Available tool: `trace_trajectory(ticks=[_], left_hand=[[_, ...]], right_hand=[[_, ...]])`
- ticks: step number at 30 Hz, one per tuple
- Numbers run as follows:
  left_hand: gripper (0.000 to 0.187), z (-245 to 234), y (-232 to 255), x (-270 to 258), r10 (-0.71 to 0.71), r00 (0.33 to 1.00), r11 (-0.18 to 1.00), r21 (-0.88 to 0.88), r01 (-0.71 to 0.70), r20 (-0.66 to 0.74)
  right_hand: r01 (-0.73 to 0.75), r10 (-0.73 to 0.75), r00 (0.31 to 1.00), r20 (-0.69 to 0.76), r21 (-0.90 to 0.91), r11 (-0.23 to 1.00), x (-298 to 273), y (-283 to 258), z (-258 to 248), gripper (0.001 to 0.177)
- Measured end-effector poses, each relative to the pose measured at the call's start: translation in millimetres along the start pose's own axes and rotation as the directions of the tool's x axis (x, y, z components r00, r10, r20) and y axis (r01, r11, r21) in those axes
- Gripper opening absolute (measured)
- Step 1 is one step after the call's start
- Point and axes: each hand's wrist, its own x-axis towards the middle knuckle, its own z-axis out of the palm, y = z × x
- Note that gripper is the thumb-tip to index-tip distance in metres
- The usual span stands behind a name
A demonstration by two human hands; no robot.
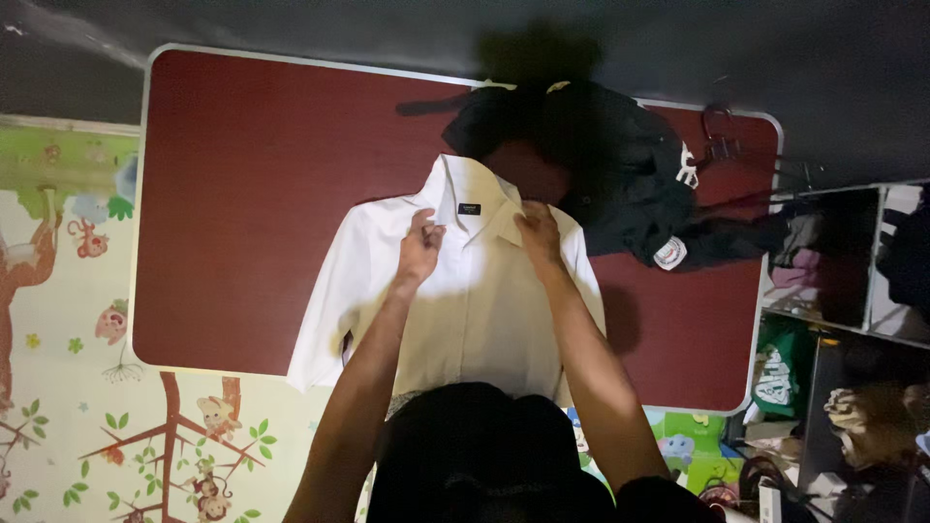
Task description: The person unfolds a shirt on a table, buttons its collar, inserts a hanger into the shirt, and hangs it onto a clothing rack.
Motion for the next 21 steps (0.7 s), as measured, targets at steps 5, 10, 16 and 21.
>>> trace_trajectory(ticks=[5, 10, 16, 21], left_hand=[[0.017, 15, -17, -21, 0.118, 0.991, 0.969, -0.212, -0.128, -0.058], [0.023, 6, -18, -78, 0.198, 0.962, 0.976, -0.130, -0.175, 0.189], [0.019, -7, 14, -128, 0.078, 0.927, 0.988, -0.151, -0.024, 0.366], [0.022, 6, 6, -146, 0.222, 0.896, 0.926, -0.371, -0.070, 0.384]], right_hand=[[-0.130, 0.130, 0.991, -0.007, 0.038, 0.991, -43, 3, -10, 0.045], [-0.063, 0.064, 0.993, 0.096, -0.013, 0.998, -102, 42, -17, 0.041], [-0.189, 0.187, 0.975, 0.119, 0.006, 0.982, -174, 56, -27, 0.035], [-0.144, 0.139, 0.986, 0.086, 0.052, 0.988, -212, 54, -50, 0.035]])
